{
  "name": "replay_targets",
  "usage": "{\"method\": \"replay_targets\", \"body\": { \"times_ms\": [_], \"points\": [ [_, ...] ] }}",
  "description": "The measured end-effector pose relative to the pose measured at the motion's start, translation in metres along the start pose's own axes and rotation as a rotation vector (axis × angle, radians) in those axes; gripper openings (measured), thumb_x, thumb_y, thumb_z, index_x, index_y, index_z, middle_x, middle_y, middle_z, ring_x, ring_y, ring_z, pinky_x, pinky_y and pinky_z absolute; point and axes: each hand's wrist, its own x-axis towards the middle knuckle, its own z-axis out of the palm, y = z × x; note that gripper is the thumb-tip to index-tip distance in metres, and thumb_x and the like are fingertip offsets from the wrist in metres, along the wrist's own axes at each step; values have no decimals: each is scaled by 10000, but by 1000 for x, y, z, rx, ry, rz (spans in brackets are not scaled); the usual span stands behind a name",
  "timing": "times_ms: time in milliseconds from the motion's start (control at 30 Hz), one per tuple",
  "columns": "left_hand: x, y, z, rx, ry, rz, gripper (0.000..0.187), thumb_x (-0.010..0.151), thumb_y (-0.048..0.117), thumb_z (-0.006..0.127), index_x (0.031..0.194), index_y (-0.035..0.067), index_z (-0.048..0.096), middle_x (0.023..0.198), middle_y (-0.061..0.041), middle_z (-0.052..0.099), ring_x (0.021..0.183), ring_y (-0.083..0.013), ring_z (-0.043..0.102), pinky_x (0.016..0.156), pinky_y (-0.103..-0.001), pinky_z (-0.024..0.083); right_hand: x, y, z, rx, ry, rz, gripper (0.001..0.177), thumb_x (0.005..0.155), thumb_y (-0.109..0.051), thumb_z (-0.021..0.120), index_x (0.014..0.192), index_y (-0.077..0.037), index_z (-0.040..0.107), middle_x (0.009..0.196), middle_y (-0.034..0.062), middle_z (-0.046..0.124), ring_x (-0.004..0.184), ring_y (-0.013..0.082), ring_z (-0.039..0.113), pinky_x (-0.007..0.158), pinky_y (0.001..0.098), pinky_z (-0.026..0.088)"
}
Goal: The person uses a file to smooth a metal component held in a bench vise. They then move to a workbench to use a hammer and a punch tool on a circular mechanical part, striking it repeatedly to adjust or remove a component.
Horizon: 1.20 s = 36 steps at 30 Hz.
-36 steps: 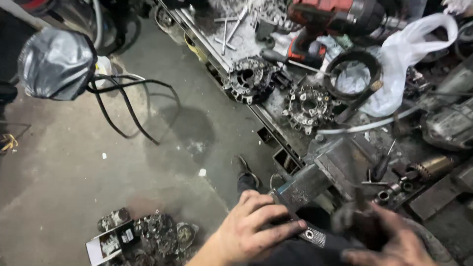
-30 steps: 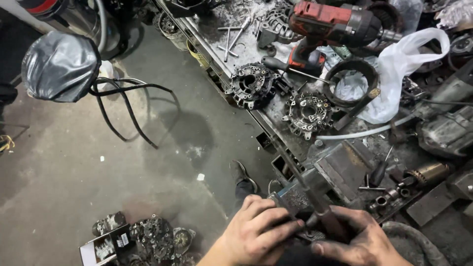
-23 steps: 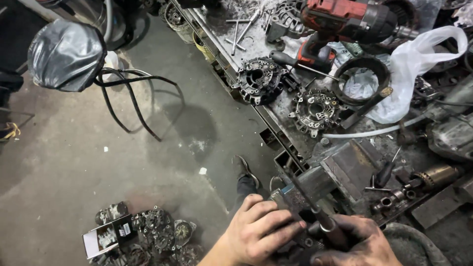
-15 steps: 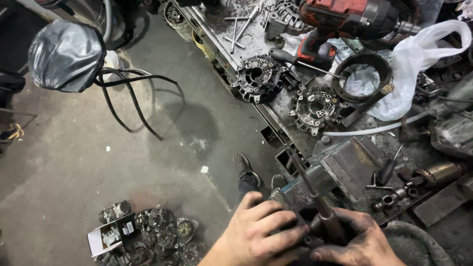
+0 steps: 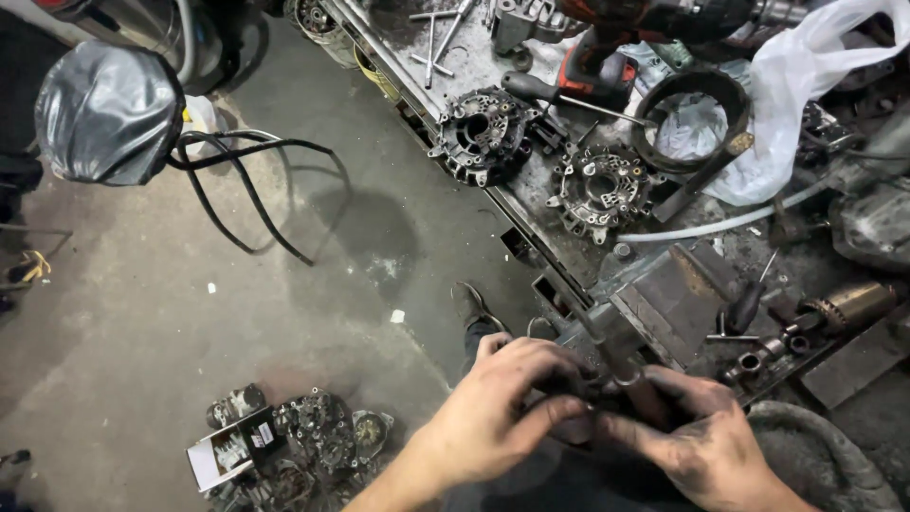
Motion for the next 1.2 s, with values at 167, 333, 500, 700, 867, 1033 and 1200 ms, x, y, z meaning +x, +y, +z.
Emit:
{"method": "replay_targets", "body": {
  "times_ms": [167, 333, 500, 700, 867, 1033, 1200],
  "points": [
    [13, -15, -2, -151, 191, -179, 199, 930, 83, 670, 1128, 64, 664, 1003, -30, 734, 799, -148, 581, 726, -285, 477, -8, 38, 3, -123, 257, 140, 440, 571, -142, 965, 964, 4, 832, 774, 57, 794, 634, 171, 672, 643, 291, 527],
    [16, -50, 16, -224, 211, -239, 107, 950, 84, 652, 1040, 28, 646, 823, -32, 718, 631, -127, 581, 589, -257, 474, -19, 75, 5, -13, 355, 255, 290, 606, -81, 989, 659, 44, 732, 555, 43, 512, 496, 183, 424, 514, 322, 347],
    [16, -60, 29, -137, -8, -264, 199, 942, 85, 609, 1132, 26, 609, 920, -89, 745, 759, -223, 705, 710, -325, 569, -15, 91, 24, 245, 222, 225, 335, 661, 13, 913, 970, 67, 796, 760, 131, 833, 633, 207, 710, 654, 311, 578],
    [12, -70, 32, -56, -1, -255, 272, 946, 84, 605, 1203, 0, 577, 849, -105, 744, 620, -233, 669, 592, -329, 532, -14, 77, 23, -47, -5, 355, 444, 656, -227, 937, 1064, -102, 814, 830, -1, 928, 597, 119, 764, 563, 259, 597],
    [28, -65, 41, 99, -43, -285, 287, 917, 91, 627, 1199, 37, 609, 906, -122, 746, 734, -282, 710, 668, -378, 553, -8, 110, 31, -255, 50, -64, 461, 627, -388, 931, 970, -120, 778, 966, -9, 807, 772, 169, 768, 725, 293, 601],
    [36, -70, 37, 209, -124, -228, 284, 904, 127, 657, 1134, -38, 633, 943, -151, 756, 822, -295, 736, 760, -380, 580, 0, 114, 28, -340, 46, -185, 456, 672, -386, 884, 987, -82, 753, 846, 10, 838, 621, 161, 773, 632, 276, 592],
    [31, -95, 18, 0, -128, -326, 199, 965, 236, 624, 1039, 59, 674, 880, -51, 712, 720, -174, 627, 676, -316, 527, 12, 107, 26, -270, -33, -387, 321, 709, -331, 844, 943, -118, 789, 906, -18, 829, 675, 143, 781, 643, 266, 600]
  ]
}}
